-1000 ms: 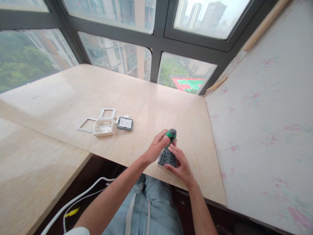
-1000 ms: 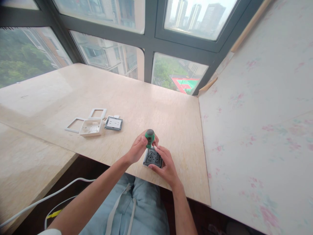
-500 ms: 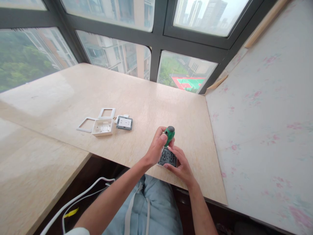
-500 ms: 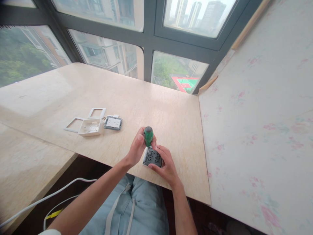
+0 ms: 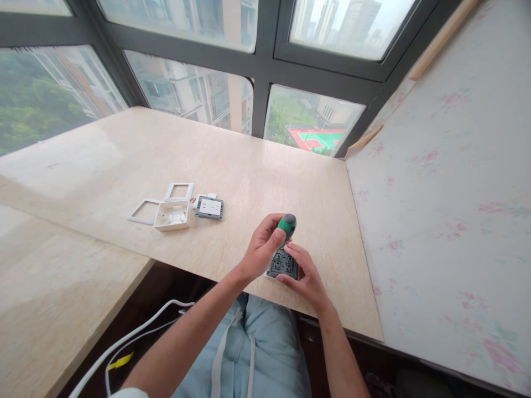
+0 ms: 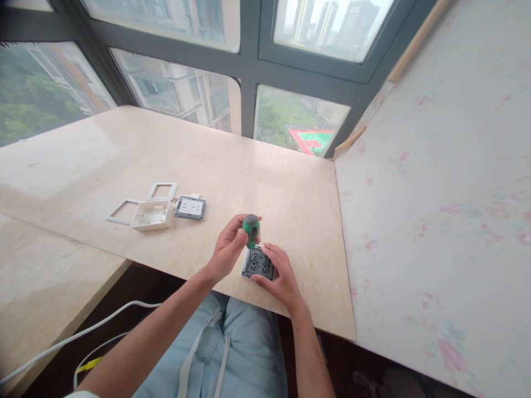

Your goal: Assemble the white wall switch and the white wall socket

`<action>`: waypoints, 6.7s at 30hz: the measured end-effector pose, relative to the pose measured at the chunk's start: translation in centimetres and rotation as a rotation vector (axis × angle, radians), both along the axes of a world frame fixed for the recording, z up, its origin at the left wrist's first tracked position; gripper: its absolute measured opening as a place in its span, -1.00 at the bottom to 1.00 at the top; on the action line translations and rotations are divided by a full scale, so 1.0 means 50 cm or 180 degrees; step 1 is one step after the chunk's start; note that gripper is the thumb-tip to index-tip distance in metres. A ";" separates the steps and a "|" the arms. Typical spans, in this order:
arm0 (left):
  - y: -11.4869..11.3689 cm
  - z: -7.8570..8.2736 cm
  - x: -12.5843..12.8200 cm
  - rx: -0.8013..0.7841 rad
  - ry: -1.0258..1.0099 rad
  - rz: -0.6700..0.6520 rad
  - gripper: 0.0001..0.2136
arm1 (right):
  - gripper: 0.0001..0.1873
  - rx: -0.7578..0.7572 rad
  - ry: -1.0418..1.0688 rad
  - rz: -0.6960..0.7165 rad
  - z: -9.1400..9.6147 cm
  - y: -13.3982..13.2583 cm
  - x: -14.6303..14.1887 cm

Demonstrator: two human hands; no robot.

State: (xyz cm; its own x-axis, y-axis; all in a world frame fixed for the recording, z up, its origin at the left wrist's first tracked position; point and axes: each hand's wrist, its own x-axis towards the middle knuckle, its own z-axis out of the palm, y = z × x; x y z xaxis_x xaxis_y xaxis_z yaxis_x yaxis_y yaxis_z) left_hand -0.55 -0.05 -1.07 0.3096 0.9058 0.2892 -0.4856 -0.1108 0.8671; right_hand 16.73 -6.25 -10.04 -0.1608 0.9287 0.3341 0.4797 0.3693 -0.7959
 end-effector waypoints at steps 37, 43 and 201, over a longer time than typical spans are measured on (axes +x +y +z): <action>0.012 0.003 -0.010 -0.0094 -0.0073 -0.0571 -0.63 | -0.35 0.0001 0.0048 -0.0067 -0.010 -0.002 0.001; 0.014 -0.004 -0.013 -0.0227 -0.0084 -0.0797 -0.31 | -0.35 -0.0007 0.0026 -0.0057 -0.004 -0.001 -0.001; 0.039 -0.002 -0.003 0.0119 -0.0533 -0.0903 -0.51 | -0.32 0.0074 -0.0091 -0.0004 -0.004 -0.002 0.001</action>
State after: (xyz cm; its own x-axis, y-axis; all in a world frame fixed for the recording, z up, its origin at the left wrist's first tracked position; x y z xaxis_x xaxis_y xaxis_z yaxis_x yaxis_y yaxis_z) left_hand -0.71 1.91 -1.18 0.4934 0.7781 0.3887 -0.6372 0.0191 0.7705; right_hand 16.80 -6.37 -10.22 -0.1693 0.9210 0.3509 0.5026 0.3869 -0.7731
